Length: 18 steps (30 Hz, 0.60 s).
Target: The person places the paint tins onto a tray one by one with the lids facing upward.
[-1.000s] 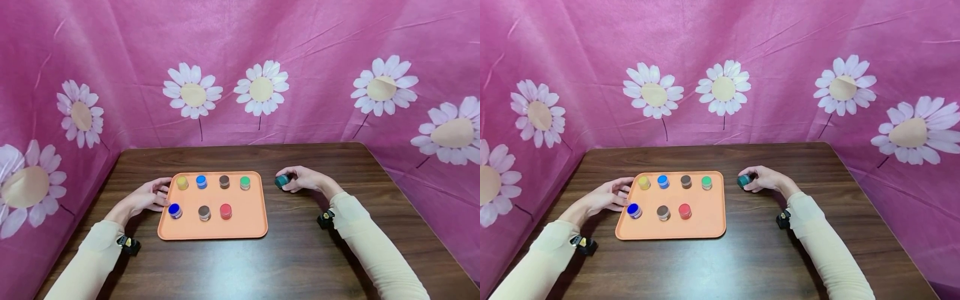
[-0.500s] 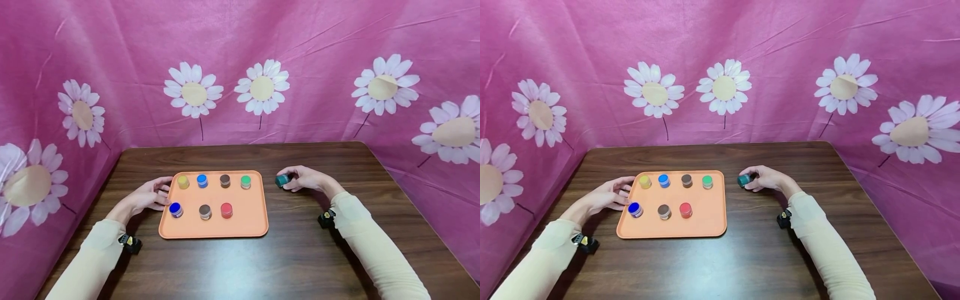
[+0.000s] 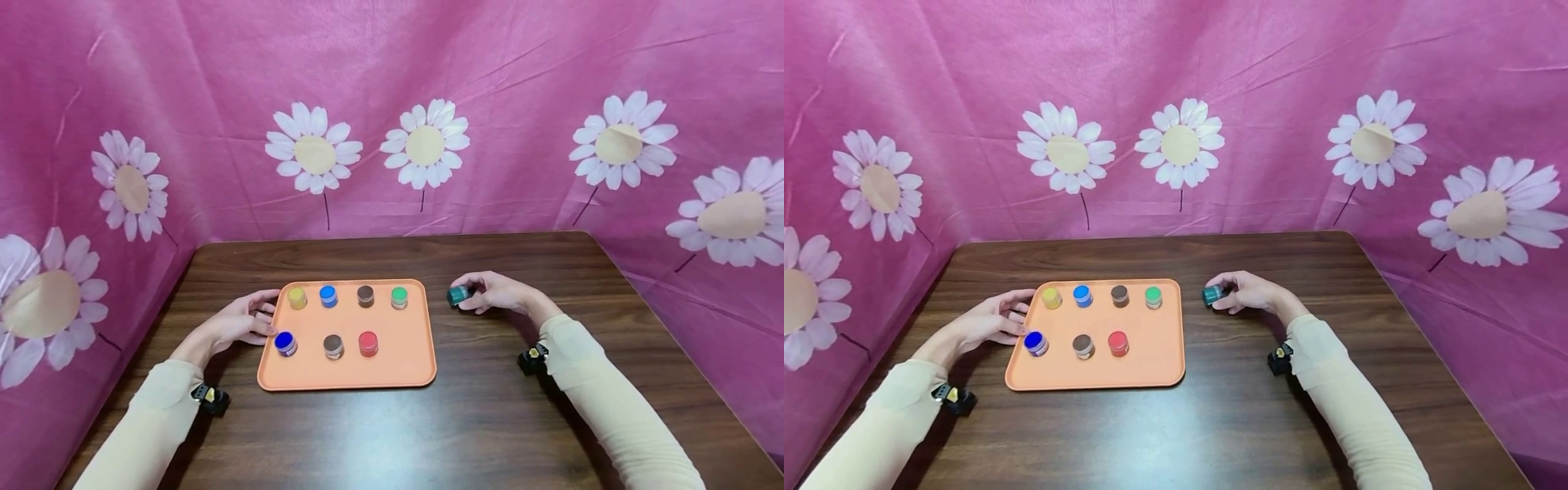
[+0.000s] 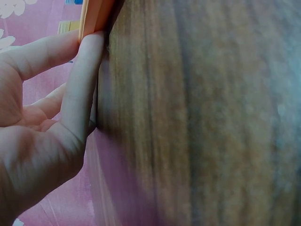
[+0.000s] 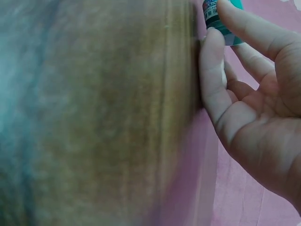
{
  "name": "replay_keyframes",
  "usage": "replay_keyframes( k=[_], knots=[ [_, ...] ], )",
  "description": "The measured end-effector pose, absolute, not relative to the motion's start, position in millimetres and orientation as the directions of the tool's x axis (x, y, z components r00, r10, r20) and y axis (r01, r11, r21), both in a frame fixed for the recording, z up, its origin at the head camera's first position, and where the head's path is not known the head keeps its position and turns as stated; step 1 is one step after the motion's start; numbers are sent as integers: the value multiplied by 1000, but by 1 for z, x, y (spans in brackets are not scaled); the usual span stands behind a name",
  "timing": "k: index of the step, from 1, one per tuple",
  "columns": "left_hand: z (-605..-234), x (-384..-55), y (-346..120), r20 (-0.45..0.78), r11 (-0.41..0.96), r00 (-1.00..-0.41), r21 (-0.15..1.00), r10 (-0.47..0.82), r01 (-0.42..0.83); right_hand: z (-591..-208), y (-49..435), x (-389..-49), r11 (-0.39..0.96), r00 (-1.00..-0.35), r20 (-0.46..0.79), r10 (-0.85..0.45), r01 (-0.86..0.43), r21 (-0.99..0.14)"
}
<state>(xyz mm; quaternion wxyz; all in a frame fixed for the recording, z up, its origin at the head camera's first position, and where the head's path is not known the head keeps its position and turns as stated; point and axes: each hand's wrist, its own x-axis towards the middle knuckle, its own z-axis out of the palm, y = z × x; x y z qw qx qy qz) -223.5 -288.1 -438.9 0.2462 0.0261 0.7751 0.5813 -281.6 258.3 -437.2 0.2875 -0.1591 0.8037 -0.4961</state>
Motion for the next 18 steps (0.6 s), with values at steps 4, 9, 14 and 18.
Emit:
replay_keyframes(
  k=[4,9,14,18],
  knots=[
    [-439,-222,-288,-358,321,-875,912,325,-254,-434,256,-280,453,-781,-306,-544,33,-891],
    [-440,-222,-288,-355,317,-876,914,327,-253,-425,248,-275,428,-771,-275,-574,4,-904],
    [-441,-223,-289,-347,316,-878,917,330,-244,-409,232,-267,360,-736,-228,-637,-22,-933],
    [-440,-223,-289,-347,319,-877,916,333,-241,-396,220,-261,309,-699,-212,-684,-15,-951]
  ],
)
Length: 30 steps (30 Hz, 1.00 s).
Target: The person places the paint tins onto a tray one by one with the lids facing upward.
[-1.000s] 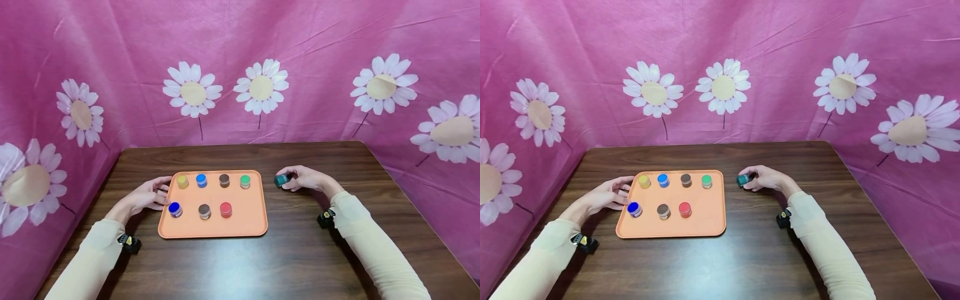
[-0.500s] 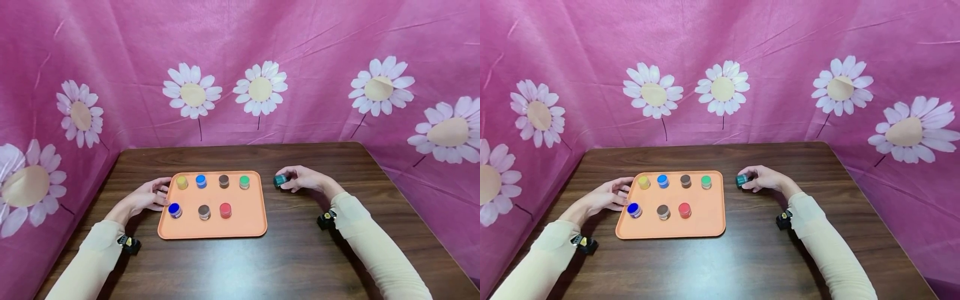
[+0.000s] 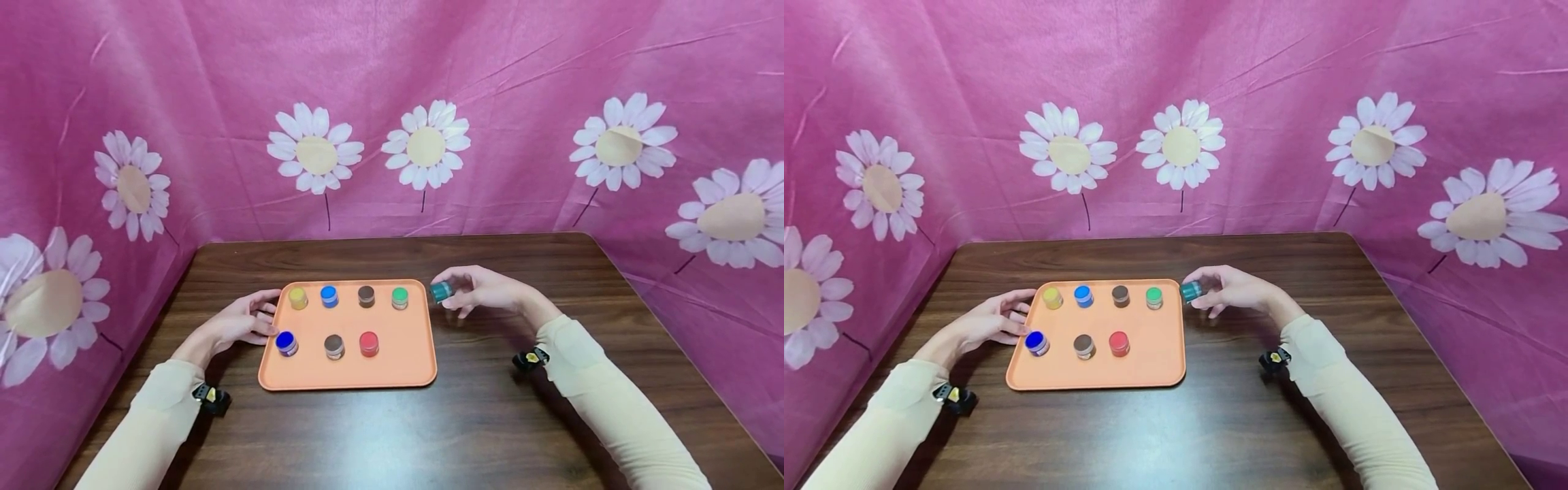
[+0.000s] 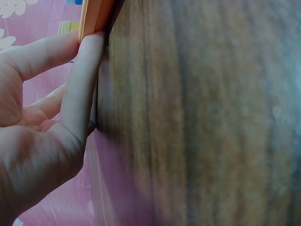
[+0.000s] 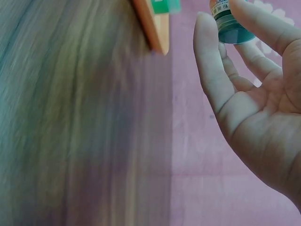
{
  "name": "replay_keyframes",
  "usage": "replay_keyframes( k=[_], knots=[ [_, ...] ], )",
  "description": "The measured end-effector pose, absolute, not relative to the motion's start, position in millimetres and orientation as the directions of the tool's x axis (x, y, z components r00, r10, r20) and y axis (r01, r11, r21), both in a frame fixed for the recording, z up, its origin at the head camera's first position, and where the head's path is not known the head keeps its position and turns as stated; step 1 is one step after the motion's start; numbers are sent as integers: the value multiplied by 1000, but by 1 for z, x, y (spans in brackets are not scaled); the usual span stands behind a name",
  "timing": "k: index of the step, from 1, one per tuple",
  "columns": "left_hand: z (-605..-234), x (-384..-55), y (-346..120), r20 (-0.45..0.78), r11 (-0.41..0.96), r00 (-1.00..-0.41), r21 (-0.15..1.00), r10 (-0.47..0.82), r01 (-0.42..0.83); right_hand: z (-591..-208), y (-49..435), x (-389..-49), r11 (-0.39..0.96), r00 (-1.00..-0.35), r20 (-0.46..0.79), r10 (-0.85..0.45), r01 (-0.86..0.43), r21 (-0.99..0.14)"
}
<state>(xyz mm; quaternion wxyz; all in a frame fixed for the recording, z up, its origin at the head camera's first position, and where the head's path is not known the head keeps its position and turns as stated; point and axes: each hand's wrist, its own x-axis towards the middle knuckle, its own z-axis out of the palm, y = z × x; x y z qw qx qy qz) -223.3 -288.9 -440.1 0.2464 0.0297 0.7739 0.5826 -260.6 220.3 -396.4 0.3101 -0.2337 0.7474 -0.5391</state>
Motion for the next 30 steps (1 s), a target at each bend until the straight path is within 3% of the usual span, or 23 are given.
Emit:
replay_keyframes(
  k=[14,30],
  knots=[
    [-432,-226,-284,-335,297,-873,925,354,-235,-369,192,-249,365,-669,-177,-722,-151,-919],
    [-440,-223,-287,-348,311,-872,919,345,-243,-360,168,-240,322,-618,-114,-778,-236,-917]
  ],
)
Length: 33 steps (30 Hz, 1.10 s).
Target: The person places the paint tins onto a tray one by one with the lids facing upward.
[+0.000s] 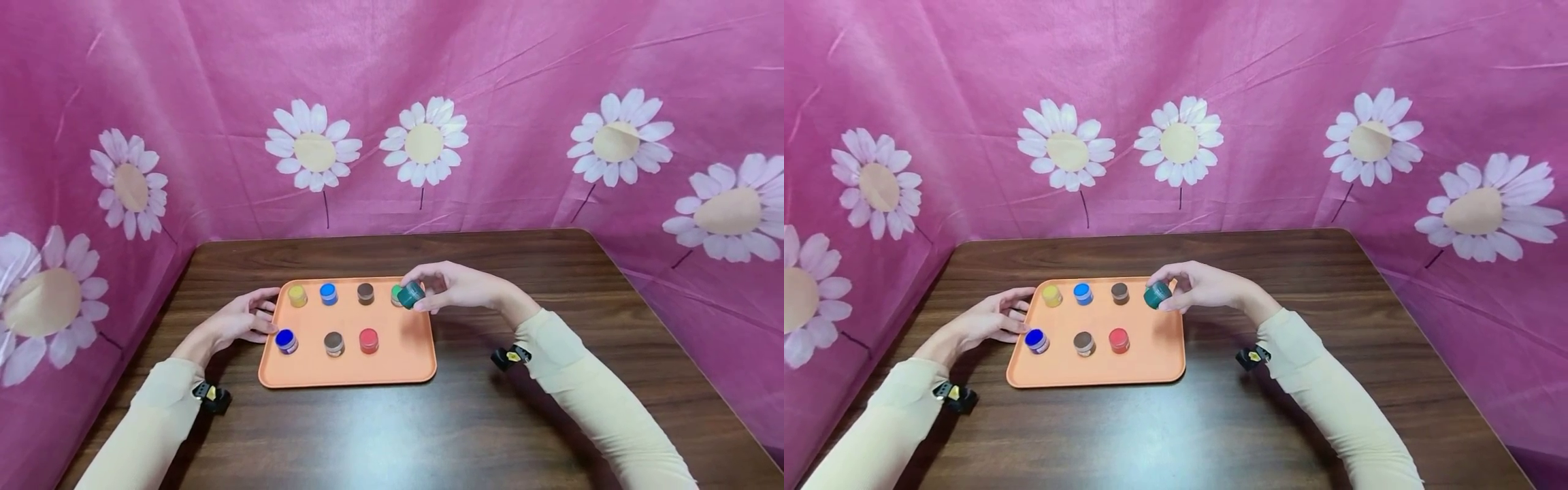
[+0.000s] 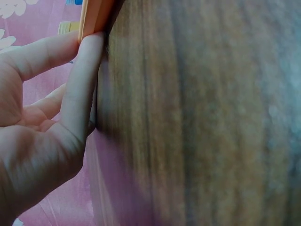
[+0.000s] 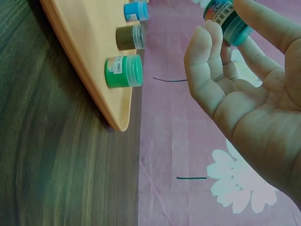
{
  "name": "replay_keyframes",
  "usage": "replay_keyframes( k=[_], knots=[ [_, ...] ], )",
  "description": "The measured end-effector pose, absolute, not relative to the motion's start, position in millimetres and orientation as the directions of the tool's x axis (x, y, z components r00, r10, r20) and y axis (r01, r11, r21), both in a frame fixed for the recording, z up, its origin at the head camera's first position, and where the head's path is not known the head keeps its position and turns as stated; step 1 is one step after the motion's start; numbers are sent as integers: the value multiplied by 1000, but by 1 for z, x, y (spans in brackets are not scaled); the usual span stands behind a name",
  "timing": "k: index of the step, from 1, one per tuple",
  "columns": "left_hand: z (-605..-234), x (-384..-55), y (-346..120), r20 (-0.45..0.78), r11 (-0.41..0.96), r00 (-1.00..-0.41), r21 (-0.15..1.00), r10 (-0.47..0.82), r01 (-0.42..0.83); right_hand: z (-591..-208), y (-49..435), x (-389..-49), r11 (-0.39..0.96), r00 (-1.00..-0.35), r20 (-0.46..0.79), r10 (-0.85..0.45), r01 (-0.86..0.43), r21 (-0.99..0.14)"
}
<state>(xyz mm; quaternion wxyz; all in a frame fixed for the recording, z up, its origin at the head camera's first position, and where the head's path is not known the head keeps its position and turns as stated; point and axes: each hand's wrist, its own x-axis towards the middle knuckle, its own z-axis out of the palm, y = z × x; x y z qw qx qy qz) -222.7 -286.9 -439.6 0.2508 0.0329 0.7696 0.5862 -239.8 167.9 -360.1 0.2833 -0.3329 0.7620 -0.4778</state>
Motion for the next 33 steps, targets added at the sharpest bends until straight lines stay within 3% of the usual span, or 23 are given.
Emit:
replay_keyframes(
  k=[14,26,33],
  knots=[
    [-440,-222,-291,-350,315,-872,917,343,-244,-368,160,-241,303,-609,-109,-786,-226,-926],
    [-441,-222,-290,-350,314,-876,917,333,-247,-381,155,-241,360,-619,-105,-779,-304,-882],
    [-441,-222,-288,-341,307,-877,921,339,-239,-396,153,-241,371,-609,-149,-779,-255,-893]
  ],
)
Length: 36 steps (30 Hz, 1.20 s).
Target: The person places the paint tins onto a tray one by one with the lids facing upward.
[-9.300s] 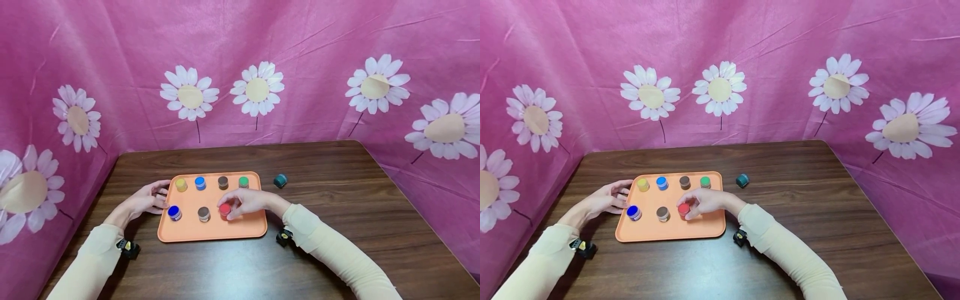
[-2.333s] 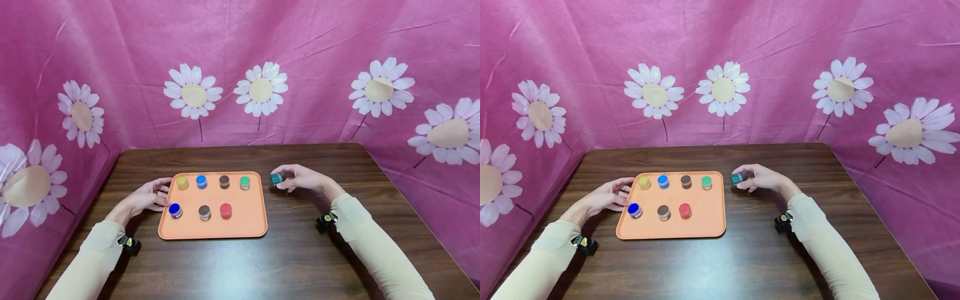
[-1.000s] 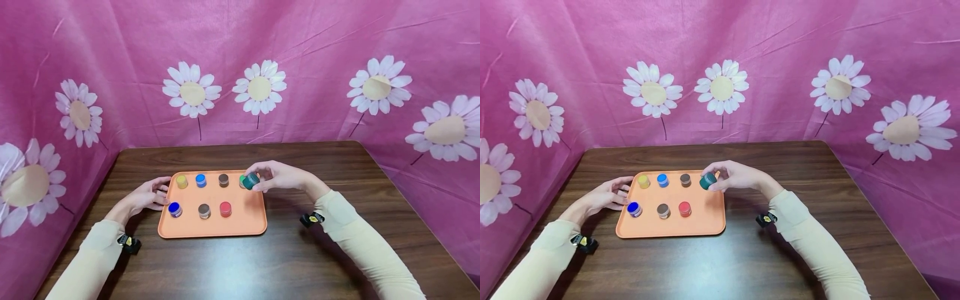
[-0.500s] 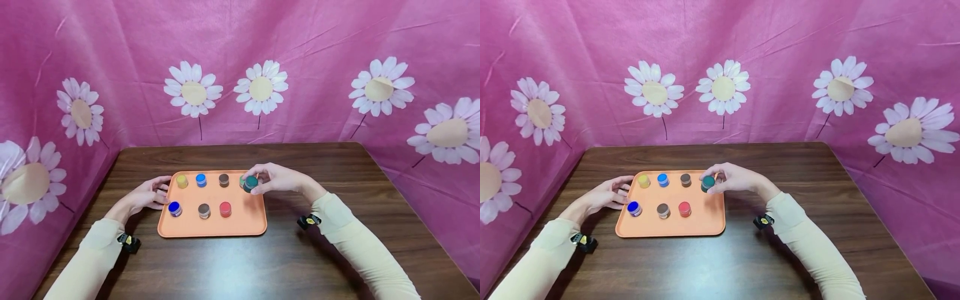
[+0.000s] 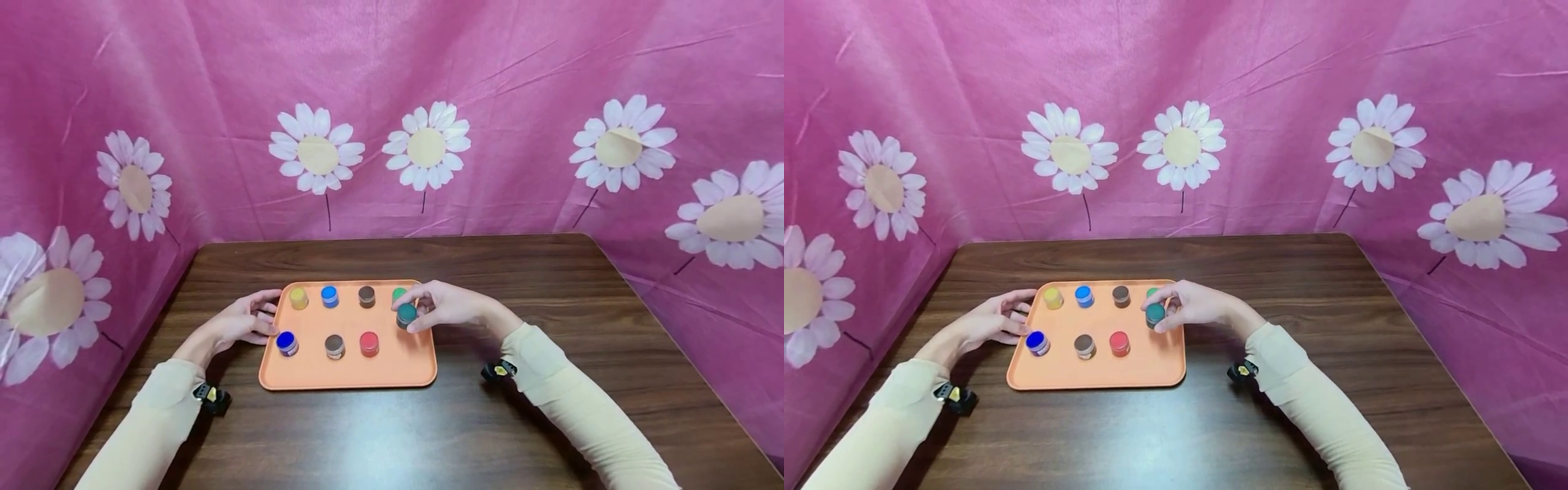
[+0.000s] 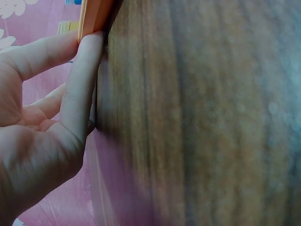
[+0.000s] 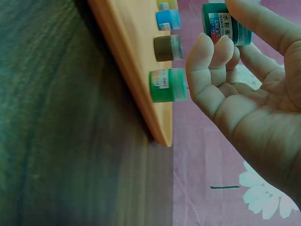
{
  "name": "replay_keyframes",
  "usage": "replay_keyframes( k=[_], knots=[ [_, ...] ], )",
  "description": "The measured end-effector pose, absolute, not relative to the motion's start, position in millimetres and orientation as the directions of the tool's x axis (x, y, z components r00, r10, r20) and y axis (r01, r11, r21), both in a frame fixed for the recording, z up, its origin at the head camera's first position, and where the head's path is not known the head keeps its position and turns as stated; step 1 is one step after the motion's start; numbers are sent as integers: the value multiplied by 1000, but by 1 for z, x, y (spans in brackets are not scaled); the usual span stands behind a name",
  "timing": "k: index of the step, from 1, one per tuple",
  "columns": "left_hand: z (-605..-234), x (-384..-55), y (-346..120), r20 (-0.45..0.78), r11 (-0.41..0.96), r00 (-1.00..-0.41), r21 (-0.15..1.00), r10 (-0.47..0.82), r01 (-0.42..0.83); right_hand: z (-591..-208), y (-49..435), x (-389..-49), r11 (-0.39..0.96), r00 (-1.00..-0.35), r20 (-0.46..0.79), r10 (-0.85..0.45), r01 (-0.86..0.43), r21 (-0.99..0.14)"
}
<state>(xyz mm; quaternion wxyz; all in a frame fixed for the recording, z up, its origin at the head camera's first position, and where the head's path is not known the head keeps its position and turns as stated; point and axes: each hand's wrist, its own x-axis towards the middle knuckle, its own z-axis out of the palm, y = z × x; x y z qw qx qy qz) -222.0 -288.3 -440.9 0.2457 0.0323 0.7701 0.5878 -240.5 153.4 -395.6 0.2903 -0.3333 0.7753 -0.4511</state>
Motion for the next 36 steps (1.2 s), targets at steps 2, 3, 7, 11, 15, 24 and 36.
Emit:
replay_keyframes(
  k=[2,3,7,11,15,24,36],
  knots=[
    [-440,-221,-288,-341,303,-877,922,339,-241,-401,153,-241,372,-603,-165,-781,-235,-898],
    [-440,-221,-288,-339,299,-876,923,343,-240,-404,152,-241,373,-599,-170,-783,-231,-899],
    [-441,-220,-287,-332,291,-875,927,352,-234,-413,150,-242,378,-589,-180,-788,-231,-897],
    [-442,-218,-286,-332,291,-881,927,336,-238,-420,147,-241,348,-561,-185,-807,-200,-916],
    [-442,-217,-286,-334,291,-881,926,335,-240,-425,146,-240,325,-545,-194,-815,-153,-933],
    [-443,-218,-286,-326,291,-881,929,342,-231,-428,145,-237,367,-563,-196,-803,-208,-907],
    [-441,-218,-284,-330,291,-880,927,342,-235,-429,145,-237,398,-577,-213,-788,-214,-892]
  ],
)
